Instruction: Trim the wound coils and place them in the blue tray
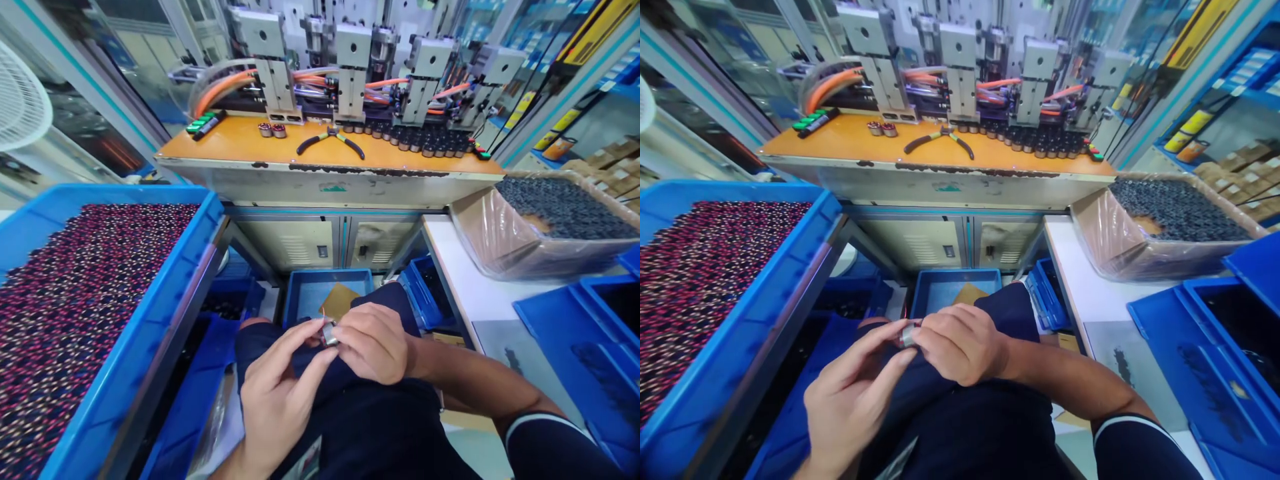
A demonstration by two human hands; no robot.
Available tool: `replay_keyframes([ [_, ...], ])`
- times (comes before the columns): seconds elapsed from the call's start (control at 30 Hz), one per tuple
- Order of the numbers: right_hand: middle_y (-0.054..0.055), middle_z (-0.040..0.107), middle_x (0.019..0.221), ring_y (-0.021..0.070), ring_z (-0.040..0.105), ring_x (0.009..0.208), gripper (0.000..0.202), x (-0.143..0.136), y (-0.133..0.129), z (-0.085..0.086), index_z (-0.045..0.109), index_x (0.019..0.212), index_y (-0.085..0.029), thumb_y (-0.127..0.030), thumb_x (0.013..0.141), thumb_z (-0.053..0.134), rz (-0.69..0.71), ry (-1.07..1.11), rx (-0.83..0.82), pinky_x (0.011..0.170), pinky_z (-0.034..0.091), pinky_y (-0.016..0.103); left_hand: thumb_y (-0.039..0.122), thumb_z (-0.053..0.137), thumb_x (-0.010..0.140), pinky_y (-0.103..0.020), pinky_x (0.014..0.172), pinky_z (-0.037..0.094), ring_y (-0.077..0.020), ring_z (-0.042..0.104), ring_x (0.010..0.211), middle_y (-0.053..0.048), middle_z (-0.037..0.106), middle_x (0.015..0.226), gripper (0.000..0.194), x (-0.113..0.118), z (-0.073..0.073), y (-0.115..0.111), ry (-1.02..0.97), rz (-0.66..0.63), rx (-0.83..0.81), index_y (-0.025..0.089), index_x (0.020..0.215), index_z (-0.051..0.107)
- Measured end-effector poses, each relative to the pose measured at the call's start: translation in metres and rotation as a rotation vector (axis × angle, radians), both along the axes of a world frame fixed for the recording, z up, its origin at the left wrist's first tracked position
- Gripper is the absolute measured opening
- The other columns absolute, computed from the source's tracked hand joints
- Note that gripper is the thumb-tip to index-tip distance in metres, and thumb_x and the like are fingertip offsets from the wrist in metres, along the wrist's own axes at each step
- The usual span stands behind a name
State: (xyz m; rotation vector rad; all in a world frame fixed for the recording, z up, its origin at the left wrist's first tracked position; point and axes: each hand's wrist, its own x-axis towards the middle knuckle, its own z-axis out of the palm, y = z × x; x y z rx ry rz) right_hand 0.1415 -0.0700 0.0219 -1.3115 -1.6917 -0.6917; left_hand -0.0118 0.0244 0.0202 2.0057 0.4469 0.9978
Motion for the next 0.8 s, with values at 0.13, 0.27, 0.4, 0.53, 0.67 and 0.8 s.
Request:
replay_keyframes([
  [0.13,0.012,0.066,0.090,0.0165,0.065,0.084,0.024,-0.008,-0.003,0.012,0.062,0.104,-0.009,-0.027,0.088,0.063,0.135,0.320,-0.127,0.072,0.057,0.027,0.009,0.073,0.081,-0.025,0.094,0.056,-0.0139,0.069,0.100,-0.001,0.075,0.108,0.041,0.001,-0.001,0.006,-0.038,-0.053,0.062,0.025,0.118,0.067],
  [0.27,0.006,0.066,0.081,0.0121,0.063,0.075,0.009,-0.013,-0.004,0.022,0.066,0.089,-0.013,-0.022,0.093,0.063,0.216,0.524,-0.125,0.071,0.054,0.024,0.006,0.072,0.080,-0.030,0.093,0.058,-0.0171,0.069,0.102,-0.003,0.074,0.110,0.043,-0.003,0.001,0.006,-0.053,-0.095,0.088,0.024,0.119,0.068],
  [0.4,0.004,0.066,0.079,0.0109,0.062,0.071,0.002,-0.017,-0.005,0.024,0.068,0.087,-0.016,-0.015,0.089,0.067,0.240,0.754,-0.190,0.065,0.052,0.022,0.013,0.073,0.081,-0.023,0.078,0.061,-0.0179,0.072,0.098,-0.005,0.075,0.106,0.026,-0.002,0.007,0.004,-0.028,-0.128,-0.227,0.024,0.105,0.072],
  [0.53,0.003,0.066,0.077,0.0113,0.061,0.067,0.004,-0.016,-0.010,0.022,0.068,0.084,-0.018,-0.019,0.088,0.068,0.222,0.843,-0.233,0.061,0.051,0.024,0.015,0.073,0.082,-0.020,0.074,0.061,-0.0161,0.073,0.094,-0.005,0.075,0.105,0.020,0.001,0.010,0.003,-0.076,-0.192,-0.387,0.025,0.099,0.073],
  [0.67,0.001,0.064,0.073,0.0108,0.061,0.068,0.014,0.007,-0.021,0.032,0.065,0.075,-0.017,-0.016,0.089,0.065,0.146,0.915,-0.322,0.064,0.050,0.024,0.009,0.070,0.082,-0.020,0.083,0.059,-0.0150,0.070,0.102,-0.003,0.074,0.105,0.025,-0.002,0.008,0.008,-0.094,-0.130,-0.246,0.025,0.101,0.071],
  [0.8,0.003,0.064,0.083,0.0132,0.061,0.076,0.005,0.035,-0.027,0.061,0.066,0.094,-0.019,-0.023,0.092,0.063,0.113,0.559,-0.339,0.068,0.051,0.027,0.006,0.071,0.080,-0.024,0.090,0.057,-0.0158,0.069,0.102,-0.004,0.072,0.108,0.030,-0.005,0.011,0.016,-0.022,-0.136,0.028,0.023,0.105,0.070],
])
